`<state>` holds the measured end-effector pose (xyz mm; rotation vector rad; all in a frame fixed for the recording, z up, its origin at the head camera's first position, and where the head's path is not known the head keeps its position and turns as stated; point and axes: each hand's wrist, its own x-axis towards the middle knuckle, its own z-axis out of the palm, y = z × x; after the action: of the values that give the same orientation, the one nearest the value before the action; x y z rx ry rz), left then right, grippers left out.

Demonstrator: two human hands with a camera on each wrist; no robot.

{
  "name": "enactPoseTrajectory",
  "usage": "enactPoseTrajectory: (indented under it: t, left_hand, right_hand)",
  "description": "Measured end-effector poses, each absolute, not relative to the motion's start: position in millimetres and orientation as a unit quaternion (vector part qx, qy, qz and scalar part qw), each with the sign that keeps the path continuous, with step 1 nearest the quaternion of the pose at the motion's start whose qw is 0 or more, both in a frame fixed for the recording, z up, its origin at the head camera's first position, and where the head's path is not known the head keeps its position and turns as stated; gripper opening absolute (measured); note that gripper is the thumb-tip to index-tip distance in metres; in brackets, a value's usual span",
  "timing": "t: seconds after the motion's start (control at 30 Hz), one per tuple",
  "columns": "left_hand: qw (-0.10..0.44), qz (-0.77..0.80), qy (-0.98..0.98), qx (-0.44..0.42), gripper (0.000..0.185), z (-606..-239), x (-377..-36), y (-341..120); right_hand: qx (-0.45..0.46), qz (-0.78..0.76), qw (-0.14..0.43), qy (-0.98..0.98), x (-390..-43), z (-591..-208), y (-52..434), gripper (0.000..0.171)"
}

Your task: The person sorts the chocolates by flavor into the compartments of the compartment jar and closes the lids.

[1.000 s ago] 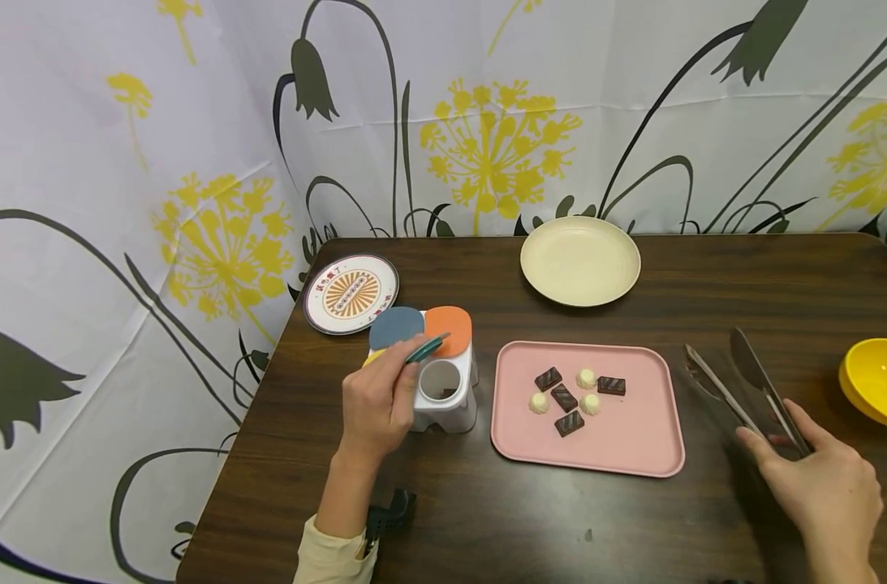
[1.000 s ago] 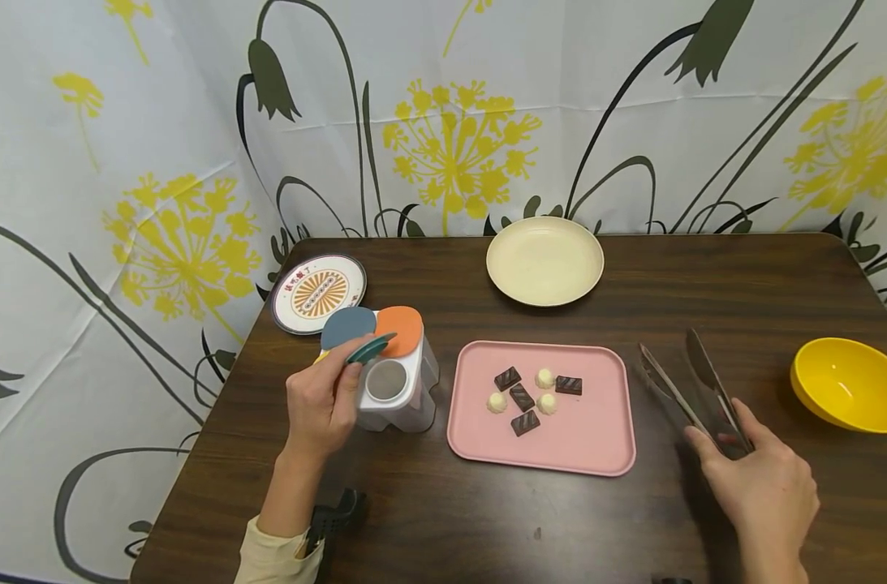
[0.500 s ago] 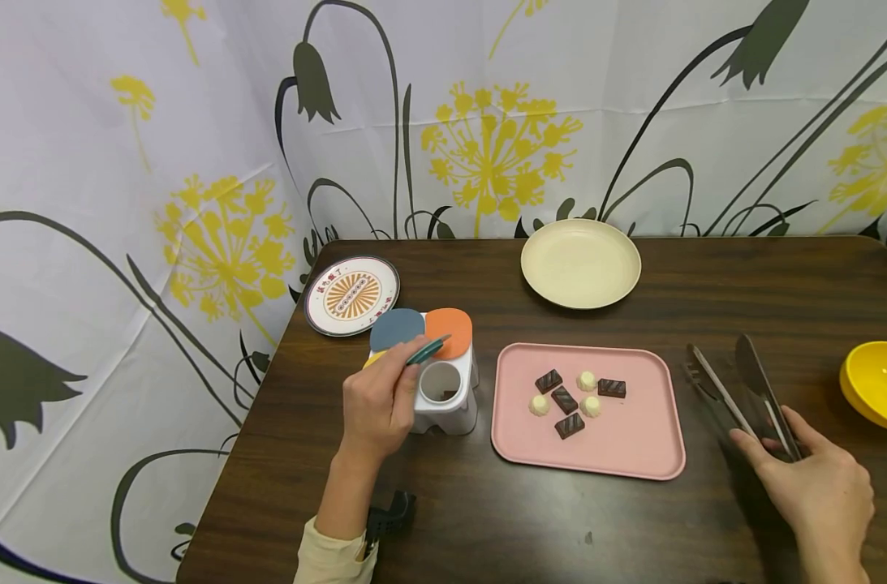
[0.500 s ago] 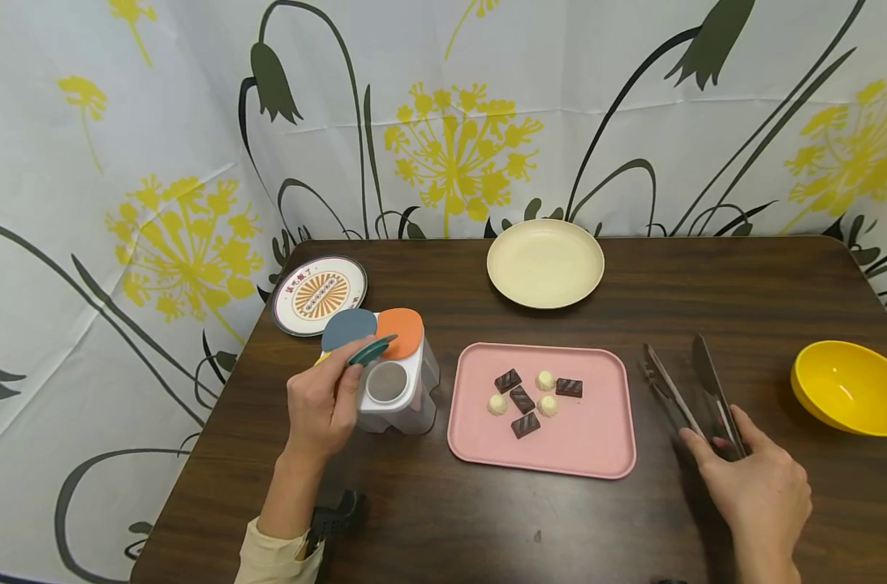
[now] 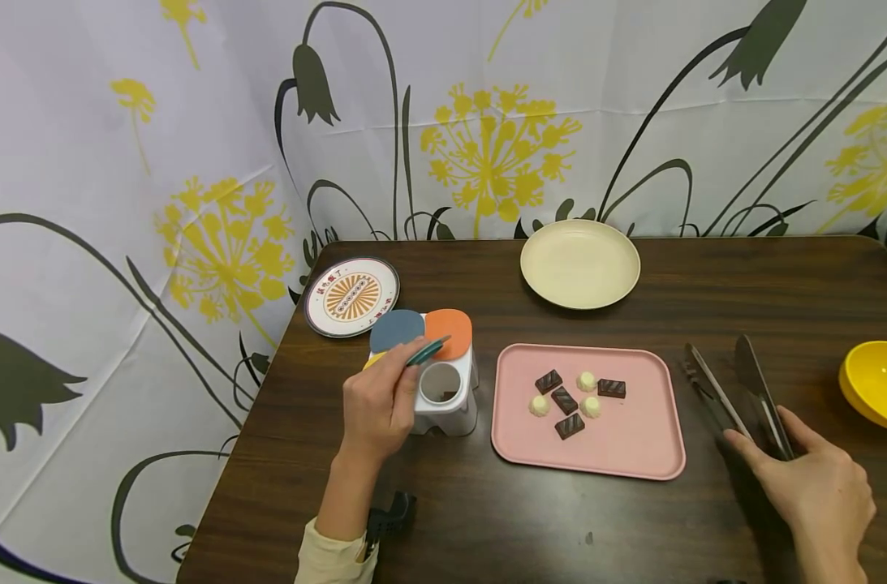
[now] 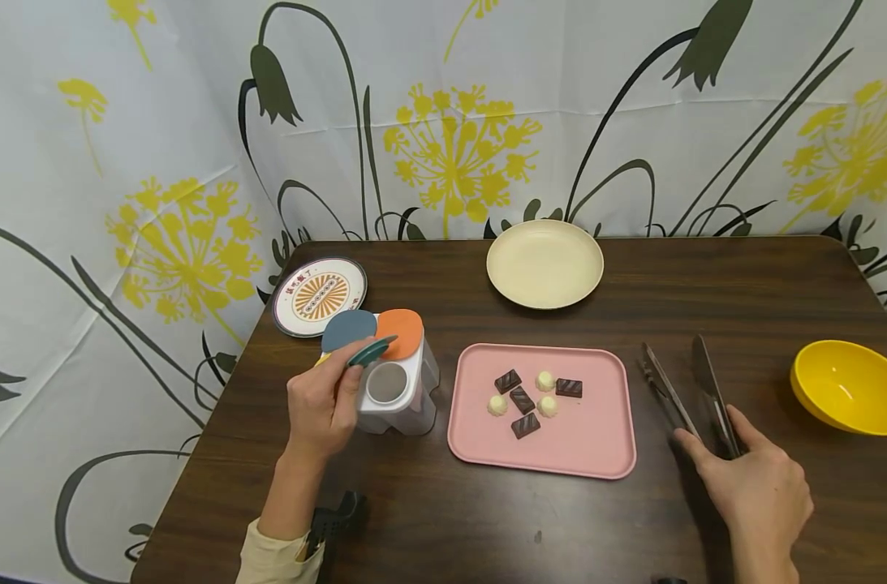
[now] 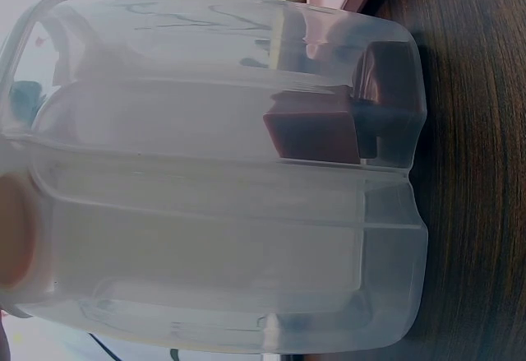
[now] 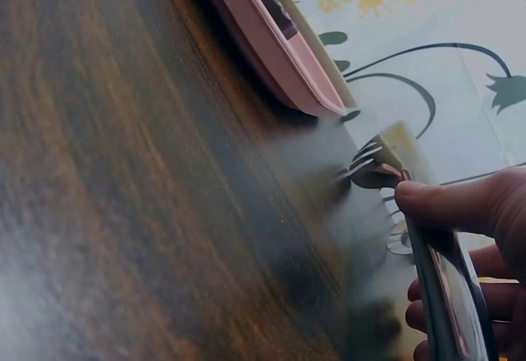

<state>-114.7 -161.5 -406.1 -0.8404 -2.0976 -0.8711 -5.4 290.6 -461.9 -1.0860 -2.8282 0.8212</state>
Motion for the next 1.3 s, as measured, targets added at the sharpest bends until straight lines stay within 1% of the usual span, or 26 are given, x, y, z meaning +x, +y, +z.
enactPoseTrajectory:
  t: [0.33,0.67,0.93,1.0,1.07,1.13,1.2,1.3]
  left_hand:
    - [0.357,-0.339,-0.807,-0.327,0.033,-406,-115,-162]
    - [0.359,-0.338,-0.807,-0.325,0.034,-408,-115,-163]
    - [0.358,-0.338,-0.807,-0.326,0.033,-409,-115,-163]
    - [0.357,-0.338,-0.808,-0.326,0.033,-408,-115,-162]
    - [0.355,-0.338,-0.808,-0.327,0.033,-408,-115,-162]
    - [0.355,-0.338,-0.808,-0.327,0.033,-408,-115,-162]
    - [0.355,-0.338,-0.808,-0.327,0.033,-408,-115,-162]
    - [0.358,-0.336,-0.807,-0.327,0.033,-408,-115,-162]
  right_hand:
    - [-0.347,0.256,-0.028,-0.902,-7,-463,292,0.101]
    - [-0.335,0.253,-0.019,-0.907,-4,-465,290,0.1]
    - [-0.335,0.251,-0.033,-0.908,-7,-459,292,0.103]
    - [-0.337,0.251,-0.028,-0.907,-6,-458,291,0.101]
    - [-0.341,0.253,-0.004,-0.905,-5,-457,290,0.098]
    - [-0.342,0.259,0.033,-0.903,-4,-456,287,0.093]
    - [-0.328,0.268,0.093,-0.901,-3,-456,283,0.086]
    - [-0.278,0.281,0.196,-0.897,-5,-454,275,0.075]
